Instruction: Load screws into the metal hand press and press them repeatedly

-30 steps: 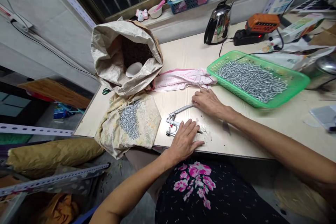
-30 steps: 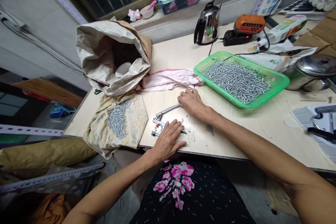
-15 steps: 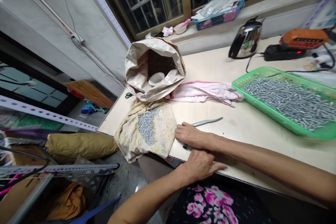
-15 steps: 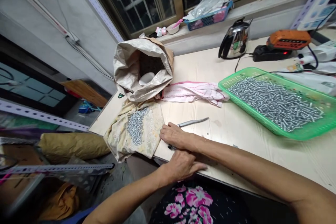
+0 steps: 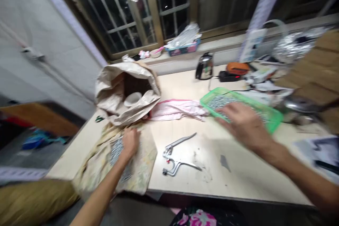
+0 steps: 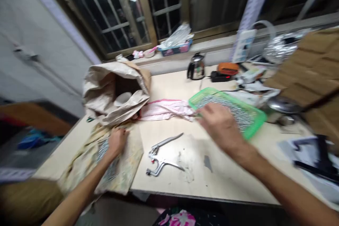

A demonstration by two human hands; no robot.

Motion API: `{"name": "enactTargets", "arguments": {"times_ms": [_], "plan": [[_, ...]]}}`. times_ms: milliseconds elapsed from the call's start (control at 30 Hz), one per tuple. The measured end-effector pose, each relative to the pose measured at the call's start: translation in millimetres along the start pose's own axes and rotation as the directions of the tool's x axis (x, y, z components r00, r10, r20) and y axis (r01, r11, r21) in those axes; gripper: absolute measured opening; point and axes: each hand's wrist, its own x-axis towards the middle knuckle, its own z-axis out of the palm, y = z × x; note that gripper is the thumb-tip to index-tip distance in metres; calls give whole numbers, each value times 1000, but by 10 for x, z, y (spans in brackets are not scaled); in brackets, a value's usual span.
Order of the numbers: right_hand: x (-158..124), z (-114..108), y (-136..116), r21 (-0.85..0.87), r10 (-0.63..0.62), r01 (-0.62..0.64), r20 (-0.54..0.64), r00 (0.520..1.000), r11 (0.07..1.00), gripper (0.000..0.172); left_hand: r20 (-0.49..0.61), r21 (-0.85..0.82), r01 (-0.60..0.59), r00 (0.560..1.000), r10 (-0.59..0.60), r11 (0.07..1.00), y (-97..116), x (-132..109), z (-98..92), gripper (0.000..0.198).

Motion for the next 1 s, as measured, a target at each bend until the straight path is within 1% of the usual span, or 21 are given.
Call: {"name": "enactTargets", "arguments": {"times_ms": [33, 67, 100, 167, 200, 233, 267, 333, 400, 467, 600, 667, 700, 767, 800, 833, 867, 900, 933, 1000], "plan": [[-130, 85, -137, 111, -23, 14, 78, 997, 994, 19, 21, 58, -6, 1000, 5, 998, -16, 43, 26, 36], [-256, 189, -294, 205, -57, 21, 173, 983, 979, 15, 44, 98, -34, 999, 30, 995, -27, 80, 52, 37], [-372, 299, -460, 269, -94, 19, 268, 959, 963, 13, 58, 123, -63, 997, 56, 990, -34, 114, 74, 37], [-562, 502, -776, 322, -151, 7, 426, 892, 947, 17, 80, 158, -82, 994, 70, 984, -36, 162, 92, 39], [-633, 581, -909, 336, -172, 9, 459, 872, 942, 21, 83, 174, -81, 994, 67, 981, -30, 173, 87, 40], [-689, 645, -1018, 337, -182, 17, 467, 865, 941, 25, 83, 187, -96, 993, 82, 978, -20, 174, 76, 41], [-730, 695, -1099, 329, -189, 32, 457, 869, 944, 26, 79, 201, -121, 991, 107, 972, -6, 166, 62, 43], [-781, 766, -1183, 305, -187, 55, 421, 888, 951, 18, 72, 229, -210, 977, 199, 951, 21, 137, 44, 44], [-804, 814, -1193, 291, -170, 47, 414, 894, 956, 5, 78, 249, -286, 958, 275, 925, 36, 114, 54, 42], [-814, 844, -1177, 290, -152, 23, 431, 889, 957, 9, 89, 248, -306, 952, 293, 919, 30, 122, 90, 41], [-828, 886, -1171, 246, -130, 20, 438, 889, 969, 15, 90, 181, -273, 961, 261, 945, -12, 228, 155, 40], [-836, 926, -1173, 238, -132, 30, 426, 895, 971, 17, 84, 102, -245, 968, 237, 964, -5, 256, 126, 37], [-840, 950, -1173, 241, -137, 36, 417, 899, 970, 16, 87, 36, -215, 974, 211, 976, 14, 238, 87, 35], [-852, 990, -1172, 250, -151, 53, 394, 907, 967, 12, 129, -168, -121, 981, 143, 978, 91, 106, -31, 32], [-859, 1001, -1175, 253, -161, 66, 375, 913, 965, 12, 175, -290, -53, 979, 107, 956, 149, -8, -101, 33], [-867, 1003, -1180, 253, -171, 82, 351, 921, 964, 13, 228, -428, 4, 968, 104, 904, 220, -147, -167, 37], [-873, 997, -1187, 253, -185, 104, 321, 929, 962, 15, 291, -552, 85, 952, 96, 830, 301, -299, -222, 42], [-877, 986, -1193, 251, -203, 132, 285, 937, 959, 17, 341, -645, 140, 933, 119, 751, 387, -455, -260, 46], [-878, 972, -1198, 248, -224, 162, 248, 942, 955, 20, 377, -711, 191, 916, 137, 677, 472, -603, -278, 49], [-873, 941, -1203, 231, -265, 221, 183, 947, 948, 24, 433, -781, 286, 888, 152, 556, 617, -851, -260, 48]]}}
